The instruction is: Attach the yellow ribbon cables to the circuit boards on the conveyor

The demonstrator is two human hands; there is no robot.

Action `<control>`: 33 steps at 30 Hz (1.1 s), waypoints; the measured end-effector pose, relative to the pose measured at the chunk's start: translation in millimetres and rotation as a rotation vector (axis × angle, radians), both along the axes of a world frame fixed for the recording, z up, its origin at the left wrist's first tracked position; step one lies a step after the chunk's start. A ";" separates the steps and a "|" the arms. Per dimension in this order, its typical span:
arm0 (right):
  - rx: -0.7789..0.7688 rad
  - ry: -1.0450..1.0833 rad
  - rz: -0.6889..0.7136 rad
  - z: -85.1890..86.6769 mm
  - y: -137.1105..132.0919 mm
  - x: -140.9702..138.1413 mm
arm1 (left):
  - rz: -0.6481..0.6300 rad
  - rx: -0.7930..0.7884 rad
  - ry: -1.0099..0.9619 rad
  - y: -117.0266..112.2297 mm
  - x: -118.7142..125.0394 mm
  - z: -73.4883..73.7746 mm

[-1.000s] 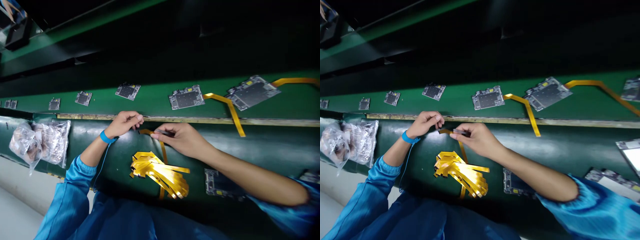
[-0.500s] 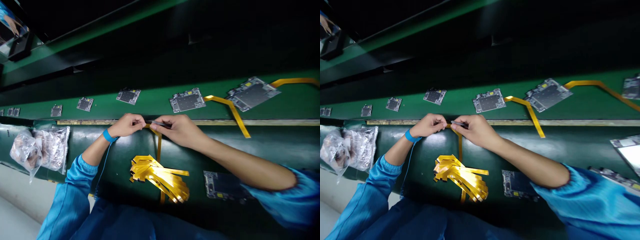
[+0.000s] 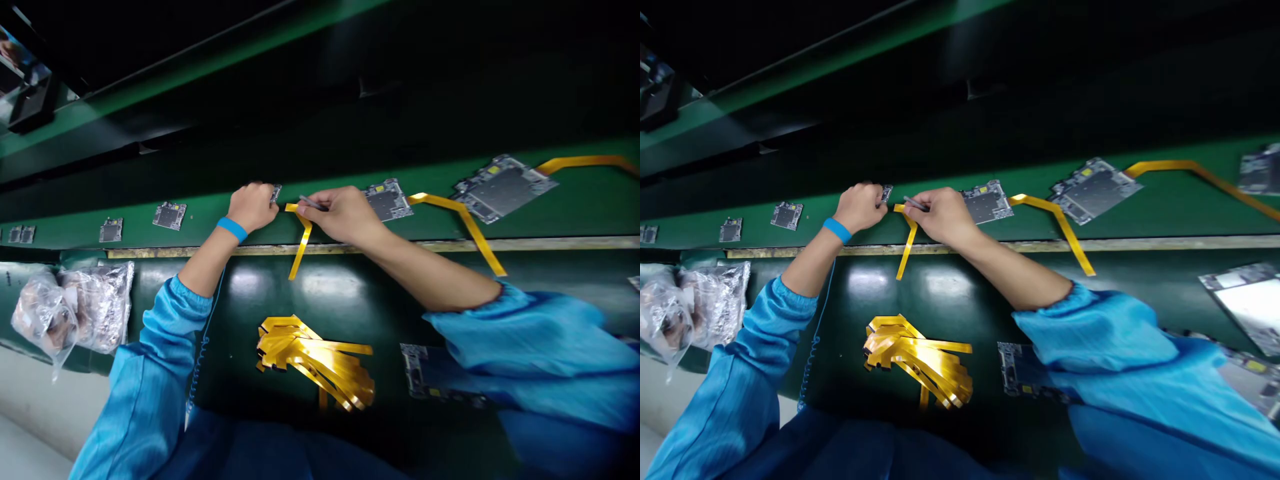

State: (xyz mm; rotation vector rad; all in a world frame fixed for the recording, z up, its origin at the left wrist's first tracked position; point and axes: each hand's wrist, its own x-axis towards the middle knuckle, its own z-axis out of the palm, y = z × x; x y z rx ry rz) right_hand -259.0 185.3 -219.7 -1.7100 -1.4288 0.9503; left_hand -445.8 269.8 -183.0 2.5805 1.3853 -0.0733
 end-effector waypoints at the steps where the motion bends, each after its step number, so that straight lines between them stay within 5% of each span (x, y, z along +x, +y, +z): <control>1: -0.014 -0.012 -0.004 -0.3 1.6 0.0 | -0.005 0.005 -0.002 1.1 1.5 -1.2; 13: -0.107 0.040 -0.131 -3.7 18.9 -5.0 | -0.195 0.036 -0.231 3.2 -28.8 -5.4; 22: -0.163 0.061 -0.150 -8.0 23.2 3.5 | -0.358 0.042 -0.108 -15.6 -43.5 -16.2; 33: -0.212 0.047 -0.153 -0.9 17.9 12.7 | -0.396 0.029 -0.071 -17.1 -35.9 -21.7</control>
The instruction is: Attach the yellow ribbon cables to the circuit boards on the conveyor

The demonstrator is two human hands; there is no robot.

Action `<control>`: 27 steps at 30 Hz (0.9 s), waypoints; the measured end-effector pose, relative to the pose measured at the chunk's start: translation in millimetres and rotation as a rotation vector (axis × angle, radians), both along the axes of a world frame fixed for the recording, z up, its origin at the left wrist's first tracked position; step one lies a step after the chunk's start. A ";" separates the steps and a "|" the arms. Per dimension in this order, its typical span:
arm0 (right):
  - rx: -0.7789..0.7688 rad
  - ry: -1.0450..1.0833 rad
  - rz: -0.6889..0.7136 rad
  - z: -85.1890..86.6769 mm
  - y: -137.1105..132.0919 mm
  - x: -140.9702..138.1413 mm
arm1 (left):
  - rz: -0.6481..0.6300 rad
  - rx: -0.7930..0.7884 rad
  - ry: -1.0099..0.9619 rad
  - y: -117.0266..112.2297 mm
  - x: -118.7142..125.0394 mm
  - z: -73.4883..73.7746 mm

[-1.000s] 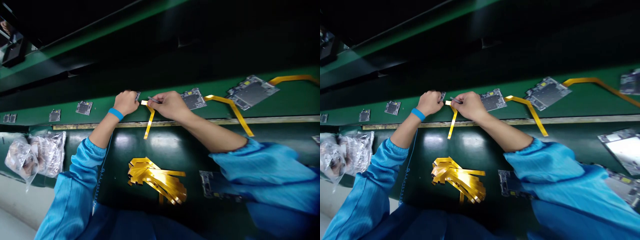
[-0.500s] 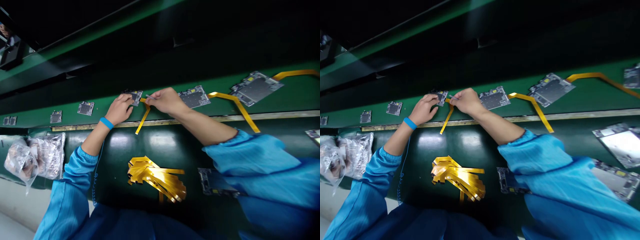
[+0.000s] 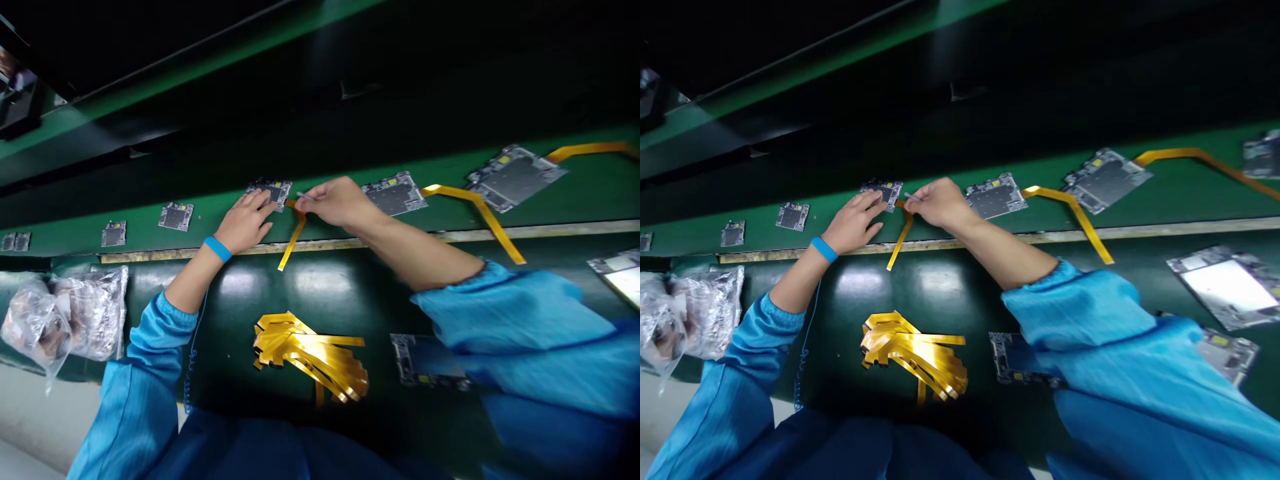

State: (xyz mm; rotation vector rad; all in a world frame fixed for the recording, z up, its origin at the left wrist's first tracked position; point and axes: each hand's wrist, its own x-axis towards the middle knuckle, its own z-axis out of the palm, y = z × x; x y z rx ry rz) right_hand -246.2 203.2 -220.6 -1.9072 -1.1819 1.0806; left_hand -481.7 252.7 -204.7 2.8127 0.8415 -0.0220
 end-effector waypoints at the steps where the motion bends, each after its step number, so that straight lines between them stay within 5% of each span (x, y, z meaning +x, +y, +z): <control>1: -0.005 0.004 -0.002 0.1 0.2 0.8 | 0.001 -0.003 0.008 -0.4 1.0 0.2; 19: -0.078 0.038 -0.060 12.0 -0.4 9.8 | -0.054 0.025 0.039 -7.4 20.1 -5.7; 27: -0.072 -0.022 -0.021 8.4 -3.4 18.6 | -0.057 0.058 0.134 -15.1 34.9 3.7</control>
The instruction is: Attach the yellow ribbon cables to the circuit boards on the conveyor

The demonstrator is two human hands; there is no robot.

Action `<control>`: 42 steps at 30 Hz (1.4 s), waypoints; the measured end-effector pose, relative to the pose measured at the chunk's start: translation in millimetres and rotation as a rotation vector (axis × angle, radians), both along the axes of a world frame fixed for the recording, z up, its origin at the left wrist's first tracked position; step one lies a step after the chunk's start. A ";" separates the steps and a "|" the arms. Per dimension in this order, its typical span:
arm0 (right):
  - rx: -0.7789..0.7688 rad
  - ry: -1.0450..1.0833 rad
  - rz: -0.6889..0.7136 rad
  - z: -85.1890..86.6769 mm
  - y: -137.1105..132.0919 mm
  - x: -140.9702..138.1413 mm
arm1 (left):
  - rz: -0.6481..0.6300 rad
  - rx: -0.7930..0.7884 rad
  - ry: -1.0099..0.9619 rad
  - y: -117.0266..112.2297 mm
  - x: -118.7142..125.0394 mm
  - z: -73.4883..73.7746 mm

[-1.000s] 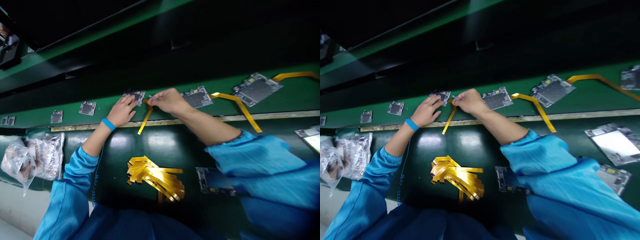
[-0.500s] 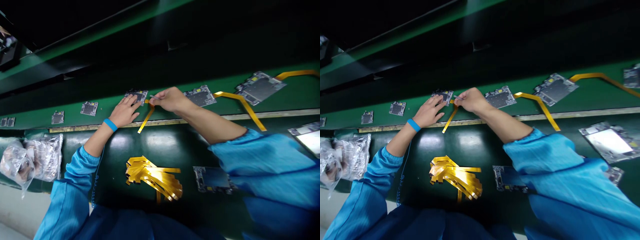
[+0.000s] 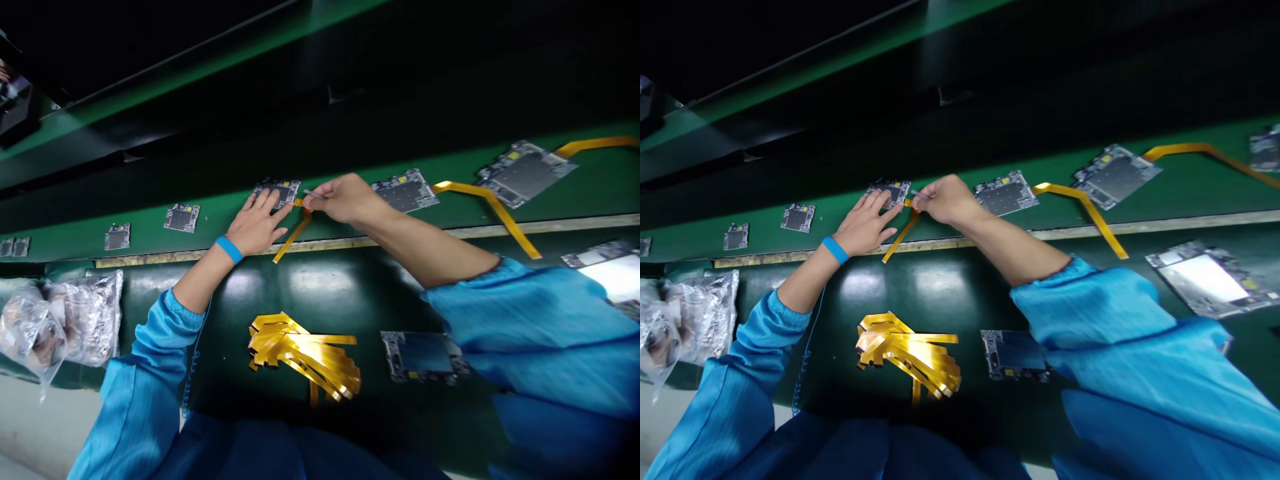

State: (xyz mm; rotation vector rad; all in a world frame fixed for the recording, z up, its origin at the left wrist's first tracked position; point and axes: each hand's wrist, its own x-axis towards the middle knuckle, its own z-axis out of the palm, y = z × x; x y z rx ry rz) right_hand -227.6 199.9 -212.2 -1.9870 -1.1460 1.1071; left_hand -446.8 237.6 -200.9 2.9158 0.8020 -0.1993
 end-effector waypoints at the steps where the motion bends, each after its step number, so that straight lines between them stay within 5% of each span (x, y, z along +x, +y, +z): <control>1: 0.003 -0.038 0.026 -0.2 -1.4 1.6 | -0.001 0.010 0.021 -1.0 2.5 2.3; 9: 0.142 -0.561 0.253 4.4 -13.7 12.3 | -0.007 0.043 0.140 -8.3 20.0 18.6; 15: 0.213 -0.548 0.295 -6.6 -9.9 16.1 | 0.009 0.038 0.191 -11.6 28.7 22.6; 26: 0.075 -0.487 0.244 3.2 -6.2 25.7 | 0.004 0.026 0.048 -10.0 43.3 0.9; 31: 0.280 -0.505 0.242 11.8 -33.8 20.6 | 0.064 -0.062 -0.066 -8.2 31.9 3.5; 33: 0.361 -0.406 0.384 16.9 -57.3 9.1 | 0.094 -0.070 -0.123 -6.9 16.9 5.8; 38: 0.367 -0.072 1.020 26.0 -122.5 -38.3 | 0.118 -0.083 -0.205 -4.2 -34.8 9.5; 42: 0.336 -0.106 1.259 26.5 -147.5 -66.3 | 0.157 -0.077 -0.253 -4.8 -68.0 11.8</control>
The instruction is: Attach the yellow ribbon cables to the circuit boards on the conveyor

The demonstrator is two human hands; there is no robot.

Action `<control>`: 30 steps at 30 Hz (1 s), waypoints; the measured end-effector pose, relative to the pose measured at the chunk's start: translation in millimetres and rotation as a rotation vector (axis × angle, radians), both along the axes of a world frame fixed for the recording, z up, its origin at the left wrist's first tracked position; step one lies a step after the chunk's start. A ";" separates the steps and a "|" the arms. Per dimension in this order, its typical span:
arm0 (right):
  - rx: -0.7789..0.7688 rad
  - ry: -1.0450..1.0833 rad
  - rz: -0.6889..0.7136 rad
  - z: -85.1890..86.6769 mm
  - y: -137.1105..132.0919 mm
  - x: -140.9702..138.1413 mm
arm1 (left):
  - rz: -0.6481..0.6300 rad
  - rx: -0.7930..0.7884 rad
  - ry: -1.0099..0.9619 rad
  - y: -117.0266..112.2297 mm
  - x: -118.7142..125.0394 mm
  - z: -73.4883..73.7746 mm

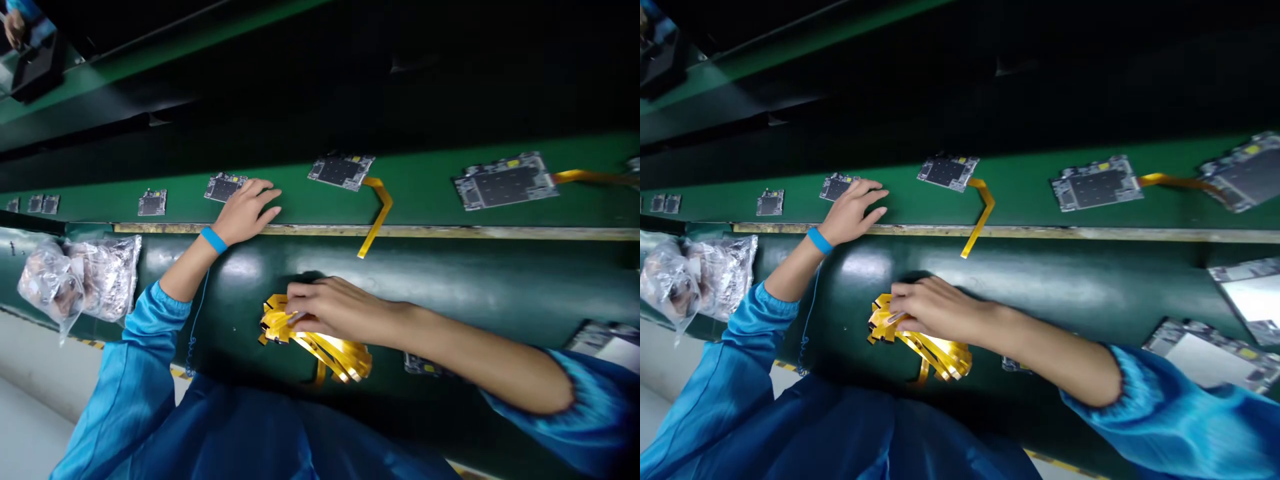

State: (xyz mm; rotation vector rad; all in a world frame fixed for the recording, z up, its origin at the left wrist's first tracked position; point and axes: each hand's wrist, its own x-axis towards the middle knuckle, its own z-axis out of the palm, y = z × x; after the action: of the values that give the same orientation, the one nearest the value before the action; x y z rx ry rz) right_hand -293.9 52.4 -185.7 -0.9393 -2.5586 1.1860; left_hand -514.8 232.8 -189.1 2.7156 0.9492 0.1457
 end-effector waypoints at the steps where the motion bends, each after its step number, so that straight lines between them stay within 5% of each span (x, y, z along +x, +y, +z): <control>1: 0.007 -0.028 0.013 -0.5 -1.7 -3.2 | 0.013 0.001 -0.007 -0.5 -5.8 0.8; 13: -0.309 0.166 -0.056 6.8 7.6 1.6 | 0.085 -0.095 -0.204 -16.4 -31.1 6.0; 19: -0.428 0.260 -0.403 13.7 24.6 -1.0 | 0.122 -0.514 -0.474 -38.1 -29.8 7.9; 24: -0.340 0.275 -0.665 10.8 30.4 -2.8 | 0.133 -1.010 -0.509 -56.3 -29.2 15.3; 30: -0.262 0.277 -0.788 1.5 32.5 -3.2 | 0.121 -1.062 -0.513 -58.7 -20.9 12.9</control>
State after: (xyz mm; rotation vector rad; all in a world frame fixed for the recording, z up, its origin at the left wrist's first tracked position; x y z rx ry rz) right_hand -297.1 84.9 -184.2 -1.5103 -1.5768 1.2695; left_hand -535.7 174.1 -176.2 1.5424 0.7213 0.2525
